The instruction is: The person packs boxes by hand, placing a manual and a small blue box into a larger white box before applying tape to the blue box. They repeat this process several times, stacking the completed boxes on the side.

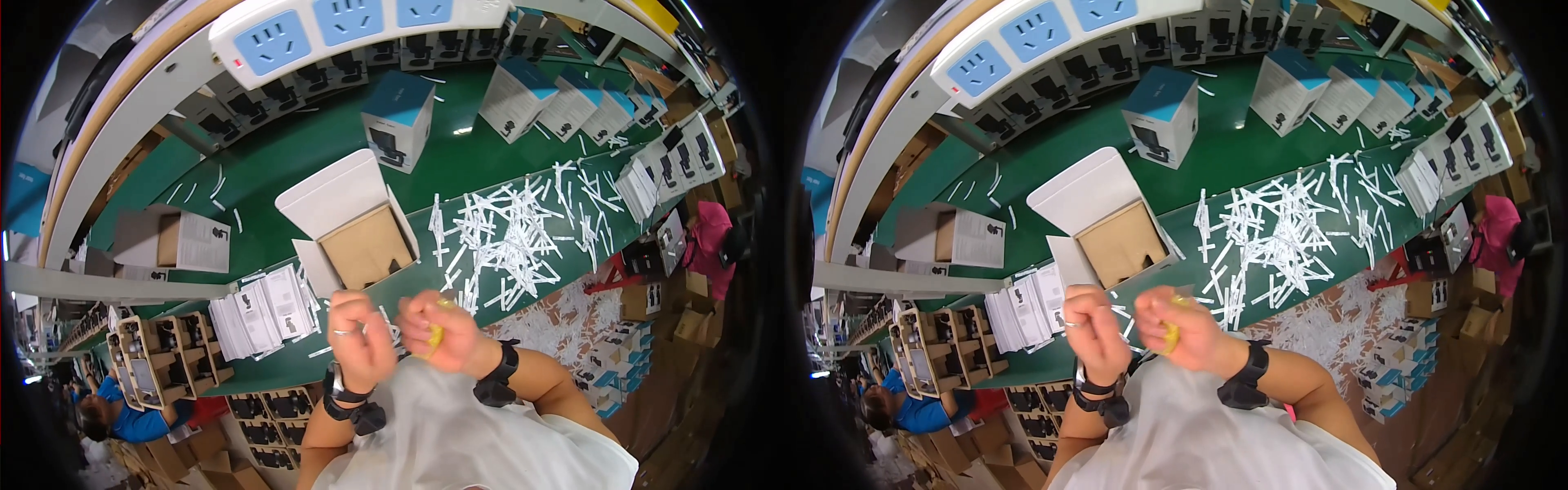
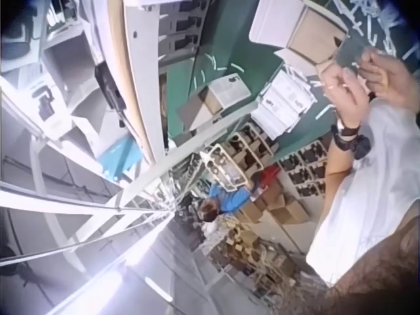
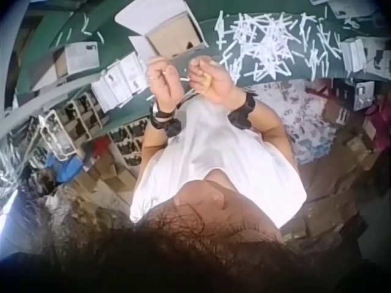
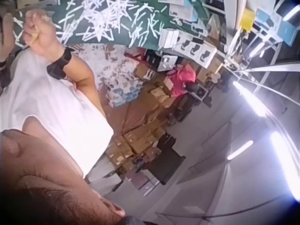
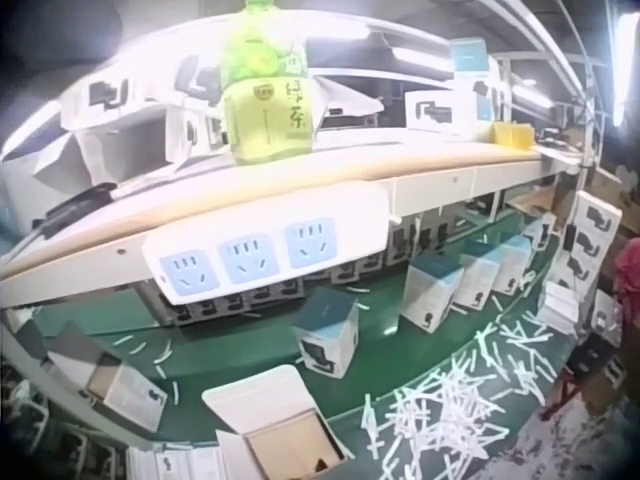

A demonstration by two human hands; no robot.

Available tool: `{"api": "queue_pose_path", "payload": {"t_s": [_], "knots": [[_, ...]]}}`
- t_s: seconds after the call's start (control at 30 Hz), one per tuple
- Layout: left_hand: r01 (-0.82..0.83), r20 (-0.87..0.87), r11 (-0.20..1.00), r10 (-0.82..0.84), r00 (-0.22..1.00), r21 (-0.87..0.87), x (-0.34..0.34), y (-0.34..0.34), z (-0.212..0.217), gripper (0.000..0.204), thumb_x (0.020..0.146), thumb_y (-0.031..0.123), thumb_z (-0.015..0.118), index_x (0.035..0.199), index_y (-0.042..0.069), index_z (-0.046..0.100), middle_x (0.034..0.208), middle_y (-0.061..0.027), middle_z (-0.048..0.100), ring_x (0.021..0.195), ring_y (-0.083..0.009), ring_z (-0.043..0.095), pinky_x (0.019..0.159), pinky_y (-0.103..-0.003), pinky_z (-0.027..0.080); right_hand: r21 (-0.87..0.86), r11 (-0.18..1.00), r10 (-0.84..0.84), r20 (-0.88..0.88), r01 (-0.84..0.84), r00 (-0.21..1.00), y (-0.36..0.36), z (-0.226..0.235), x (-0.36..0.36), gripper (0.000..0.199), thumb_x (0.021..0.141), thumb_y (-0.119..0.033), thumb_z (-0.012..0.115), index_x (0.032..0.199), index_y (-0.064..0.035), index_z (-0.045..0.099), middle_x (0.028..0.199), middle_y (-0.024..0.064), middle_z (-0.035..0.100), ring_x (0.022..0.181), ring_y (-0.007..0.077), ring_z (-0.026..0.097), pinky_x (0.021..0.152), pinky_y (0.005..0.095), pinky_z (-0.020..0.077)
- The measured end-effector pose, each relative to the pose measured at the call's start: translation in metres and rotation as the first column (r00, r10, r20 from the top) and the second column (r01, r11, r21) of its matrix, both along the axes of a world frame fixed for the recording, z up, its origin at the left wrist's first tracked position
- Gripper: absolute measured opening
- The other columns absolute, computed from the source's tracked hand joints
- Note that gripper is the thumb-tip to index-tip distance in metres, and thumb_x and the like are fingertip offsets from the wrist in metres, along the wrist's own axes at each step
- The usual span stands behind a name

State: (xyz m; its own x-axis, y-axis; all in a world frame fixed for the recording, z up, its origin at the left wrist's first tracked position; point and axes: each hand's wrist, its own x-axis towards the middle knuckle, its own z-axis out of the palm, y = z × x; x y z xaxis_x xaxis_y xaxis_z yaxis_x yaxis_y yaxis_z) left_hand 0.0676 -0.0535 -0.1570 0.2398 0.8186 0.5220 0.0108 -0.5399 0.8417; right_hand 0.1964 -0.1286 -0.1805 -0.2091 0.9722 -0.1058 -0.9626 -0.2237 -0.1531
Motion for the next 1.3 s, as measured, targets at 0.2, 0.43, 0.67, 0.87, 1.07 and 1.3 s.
{"api": "queue_pose_path", "payload": {"t_s": [0.2,0.43,0.67,0.87,1.07,1.3], "knots": [[-0.23,-0.159,0.954,0.201,0.967,-0.193,-0.077,0.017,-0.03,0.012,0.095,0.007,0.055,0.085,0.001,0.053,0.087,-0.0099,0.057,0.076,-0.0172,0.05,0.068,-0.031,0.042,-0.022,0.985,-0.168,0.034,0.169,0.985,0.004,-0.012,0.019,0.019,0.102,-0.029,0.054,0.097,-0.0102,0.058,0.08,-0.0022,0.041,0.067,0.0091,0.039,0.057,0.0235,0.0362],[0.038,-0.259,0.989,0.0,0.966,0.142,-0.017,0.007,0.027,0.035,0.076,0.002,0.078,0.11,0.003,0.072,0.1,-0.0118,0.065,0.091,-0.027,0.062,0.081,-0.037,0.051,0.057,0.998,-0.048,0.299,0.032,0.953,0.01,-0.004,-0.009,0.032,0.098,-0.042,0.06,0.092,-0.0131,0.05,0.084,-0.0032,0.043,0.07,0.0071,0.042,0.059,0.023,0.0368],[0.272,0.041,0.932,-0.27,0.962,-0.238,-0.003,-0.006,-0.005,0.018,0.082,0.0,0.073,0.099,0.0,0.068,0.094,-0.0127,0.064,0.081,-0.0205,0.062,0.072,-0.029,0.05,-0.064,0.972,0.228,-0.009,-0.228,0.974,0.006,-0.006,-0.009,0.028,0.099,-0.039,0.06,0.087,-0.0147,0.051,0.074,-0.0056,0.044,0.064,0.0051,0.043,0.058,0.0216,0.0367],[0.191,0.025,0.946,-0.191,0.981,-0.262,0.001,-0.001,-0.01,0.003,0.088,-0.001,0.065,0.089,-0.001,0.063,0.089,-0.0122,0.063,0.071,-0.0178,0.059,0.065,-0.028,0.049,-0.083,0.976,0.201,-0.016,-0.202,0.979,0.01,-0.005,-0.012,0.025,0.101,-0.037,0.057,0.093,-0.0145,0.049,0.072,-0.0068,0.04,0.065,0.0046,0.04,0.058,0.022,0.0352],[0.069,0.071,0.945,-0.048,0.996,-0.32,-0.017,0.011,-0.007,0.022,0.094,0.0,0.054,0.072,-0.001,0.057,0.076,-0.0092,0.063,0.065,-0.0149,0.057,0.061,-0.027,0.046,-0.004,0.983,0.183,-0.061,-0.183,0.981,0.007,-0.01,-0.02,0.032,0.101,-0.038,0.056,0.083,-0.0123,0.05,0.074,-0.0033,0.043,0.067,0.0087,0.041,0.057,0.0235,0.0357],[-0.748,-0.045,0.565,0.807,0.588,0.349,-0.109,0.083,-0.055,0.02,0.097,0.009,0.058,0.088,-0.005,0.069,0.068,-0.009,0.062,0.07,-0.0179,0.063,0.064,-0.028,0.047,0.024,0.946,-0.243,0.711,0.324,0.66,0.014,-0.021,0.058,0.034,0.104,-0.034,0.049,0.093,-0.0034,0.056,0.068,0.0023,0.052,0.058,0.0096,0.046,0.052,0.0237,0.0381]]}}
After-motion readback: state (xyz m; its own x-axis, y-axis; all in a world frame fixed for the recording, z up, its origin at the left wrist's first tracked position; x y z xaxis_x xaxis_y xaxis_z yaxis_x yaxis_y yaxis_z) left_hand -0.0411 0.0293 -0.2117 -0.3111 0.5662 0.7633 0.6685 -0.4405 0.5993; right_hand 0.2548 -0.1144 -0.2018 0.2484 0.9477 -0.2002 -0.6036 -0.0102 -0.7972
